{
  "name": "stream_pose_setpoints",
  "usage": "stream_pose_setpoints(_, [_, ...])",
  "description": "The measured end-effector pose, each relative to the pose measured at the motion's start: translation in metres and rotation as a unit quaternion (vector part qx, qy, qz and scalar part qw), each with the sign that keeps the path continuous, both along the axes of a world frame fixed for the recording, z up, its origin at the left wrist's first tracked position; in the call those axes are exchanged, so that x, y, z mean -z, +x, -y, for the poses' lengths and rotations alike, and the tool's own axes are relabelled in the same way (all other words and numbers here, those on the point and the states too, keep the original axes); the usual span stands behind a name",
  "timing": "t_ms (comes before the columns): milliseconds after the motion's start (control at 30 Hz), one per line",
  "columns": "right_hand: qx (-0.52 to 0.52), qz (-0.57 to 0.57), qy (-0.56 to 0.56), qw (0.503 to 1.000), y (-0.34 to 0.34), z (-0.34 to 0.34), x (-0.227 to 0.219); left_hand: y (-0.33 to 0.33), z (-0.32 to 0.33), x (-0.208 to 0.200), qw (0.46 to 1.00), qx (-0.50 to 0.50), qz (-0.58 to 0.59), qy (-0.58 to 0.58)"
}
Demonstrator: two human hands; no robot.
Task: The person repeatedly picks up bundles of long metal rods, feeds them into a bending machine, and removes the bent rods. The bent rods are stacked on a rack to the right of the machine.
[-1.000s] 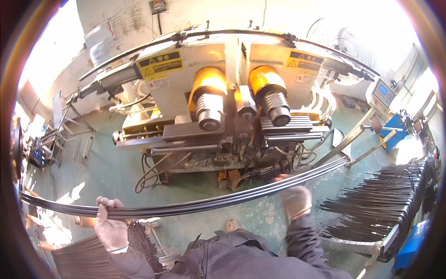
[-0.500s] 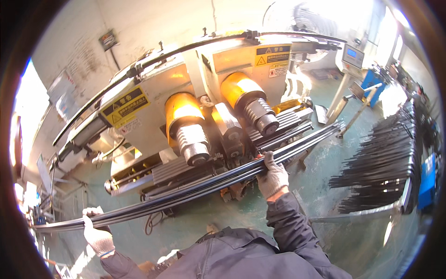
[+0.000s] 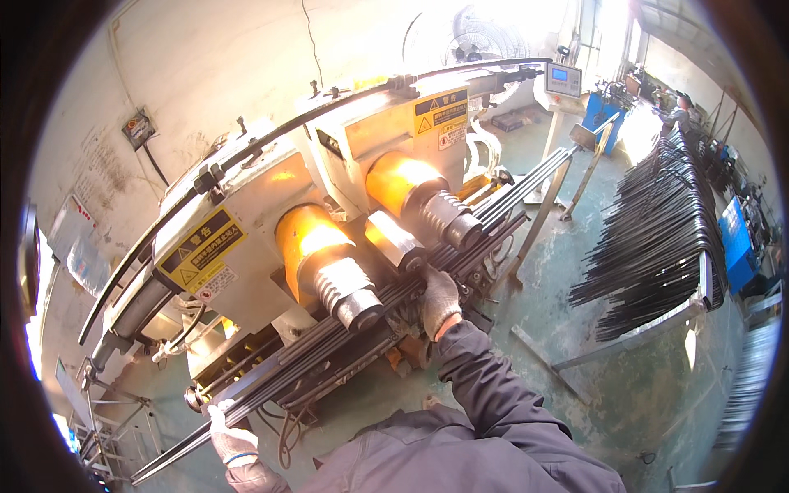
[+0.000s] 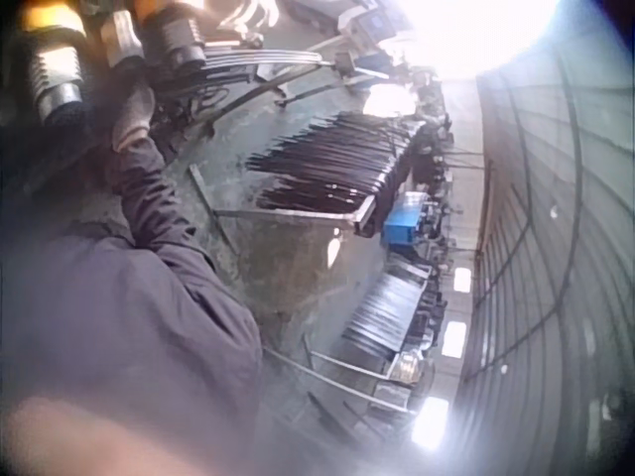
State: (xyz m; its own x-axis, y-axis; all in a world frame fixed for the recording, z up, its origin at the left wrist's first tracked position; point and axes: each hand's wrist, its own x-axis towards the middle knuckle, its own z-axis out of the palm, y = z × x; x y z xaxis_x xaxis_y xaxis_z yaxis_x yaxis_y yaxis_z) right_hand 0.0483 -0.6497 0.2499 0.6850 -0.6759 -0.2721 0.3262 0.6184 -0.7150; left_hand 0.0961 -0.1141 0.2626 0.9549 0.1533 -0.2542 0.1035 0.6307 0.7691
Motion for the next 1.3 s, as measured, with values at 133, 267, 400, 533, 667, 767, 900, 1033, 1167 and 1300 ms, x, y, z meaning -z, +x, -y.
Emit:
stream_pose_setpoints(133, [0.031,-0.175,-0.077,0.981,0.014,0.005,0.013,0.003,0.039,0.003,0.998,0.061,-0.015,0.019])
stream_pose_setpoints(267, [0.025,-0.156,-0.104,0.982,0.029,0.020,0.032,0.012,0.036,0.013,0.995,0.096,-0.001,-0.009])
stream_pose_setpoints(400, [-0.003,-0.181,-0.219,0.959,0.030,0.028,0.052,0.030,-0.011,0.025,0.995,0.056,-0.002,-0.083])
stream_pose_setpoints(533, [-0.020,-0.188,-0.282,0.941,0.030,0.023,0.051,0.037,-0.044,0.027,0.998,0.009,0.034,-0.055])
stream_pose_setpoints(667, [-0.009,-0.179,-0.133,0.975,0.027,0.014,0.027,0.025,-0.018,0.024,0.995,0.073,0.047,0.048])
stream_pose_setpoints(767, [-0.007,-0.208,-0.142,0.968,0.023,0.008,0.015,0.022,0.029,0.032,0.988,0.116,0.064,0.076])
stream_pose_setpoints(900, [0.019,-0.197,-0.109,0.974,0.015,0.004,0.017,0.030,0.057,0.047,0.989,0.135,0.059,-0.002])
stream_pose_setpoints(1033, [0.016,-0.098,-0.082,0.992,-0.004,0.004,0.024,0.037,0.010,0.051,0.993,0.079,0.083,-0.018])
stream_pose_setpoints(1167, [0.040,-0.149,-0.169,0.973,-0.034,0.003,0.022,0.045,-0.020,0.047,0.998,-0.014,0.040,0.048])
stream_pose_setpoints(1300, [-0.019,-0.267,-0.158,0.950,-0.062,0.007,0.035,0.038,0.021,0.032,1.000,0.004,0.023,0.019])
